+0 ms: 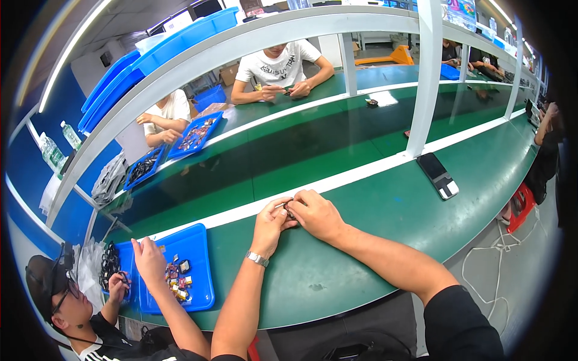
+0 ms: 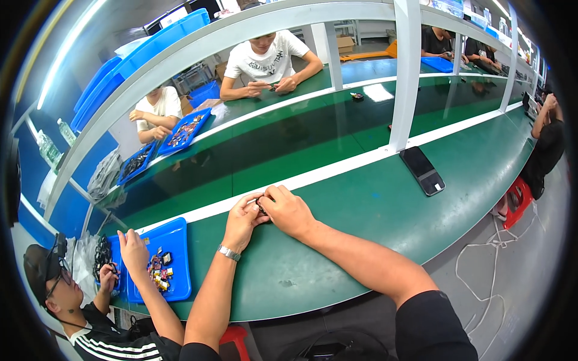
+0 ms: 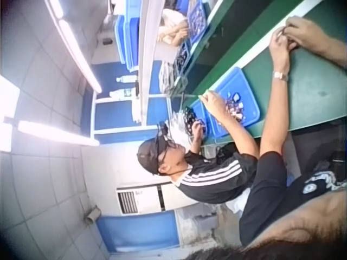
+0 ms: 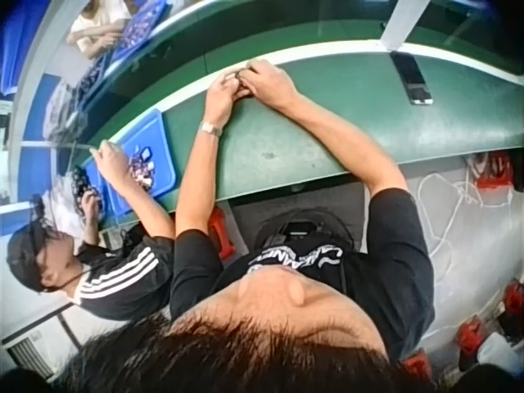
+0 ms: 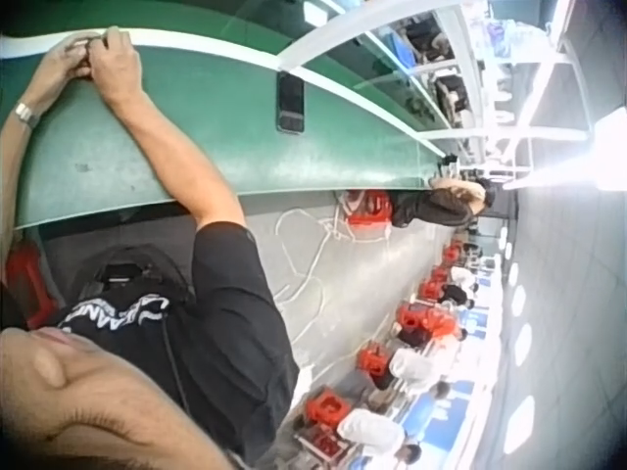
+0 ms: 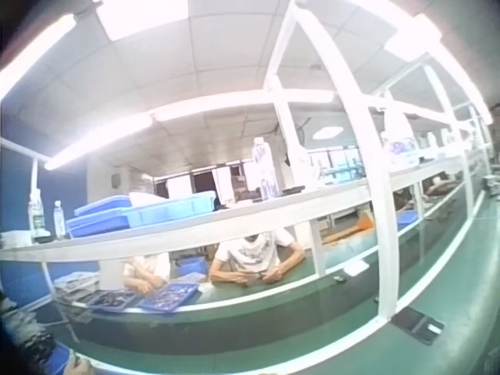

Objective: Assembling and inspecting small electronic components on a manufacturing assembly line.

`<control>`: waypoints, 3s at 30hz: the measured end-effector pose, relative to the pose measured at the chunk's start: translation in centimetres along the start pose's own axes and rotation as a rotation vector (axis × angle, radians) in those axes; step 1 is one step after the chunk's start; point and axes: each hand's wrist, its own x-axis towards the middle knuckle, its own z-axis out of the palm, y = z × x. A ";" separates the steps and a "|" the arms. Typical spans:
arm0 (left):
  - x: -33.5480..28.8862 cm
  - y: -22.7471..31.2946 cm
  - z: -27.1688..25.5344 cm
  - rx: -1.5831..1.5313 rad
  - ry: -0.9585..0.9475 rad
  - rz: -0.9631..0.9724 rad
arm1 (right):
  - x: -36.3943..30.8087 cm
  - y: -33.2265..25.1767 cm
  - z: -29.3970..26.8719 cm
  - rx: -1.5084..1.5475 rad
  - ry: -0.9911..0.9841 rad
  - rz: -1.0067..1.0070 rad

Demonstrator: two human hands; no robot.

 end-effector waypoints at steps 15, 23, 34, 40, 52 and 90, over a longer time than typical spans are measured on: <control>0.1 -0.2 -0.2 -0.018 -0.014 0.006 | 0.7 0.2 -1.1 0.088 -0.014 -0.020; 0.1 -0.1 -0.2 0.050 -0.020 0.009 | 1.4 1.0 -2.2 0.101 -0.171 -0.128; 0.1 -0.3 -0.2 0.078 0.020 0.033 | 1.2 2.1 -2.5 0.182 -0.291 -0.029; -0.1 0.0 -0.3 0.038 -0.021 0.026 | 0.9 2.5 -2.7 0.365 -0.360 0.136; 0.1 -0.8 -1.5 -0.001 -0.105 0.003 | 1.1 2.6 -2.6 0.623 -0.383 0.310; -0.2 0.0 -0.4 -0.044 -0.076 0.035 | 0.1 1.6 -1.2 0.542 -0.261 0.370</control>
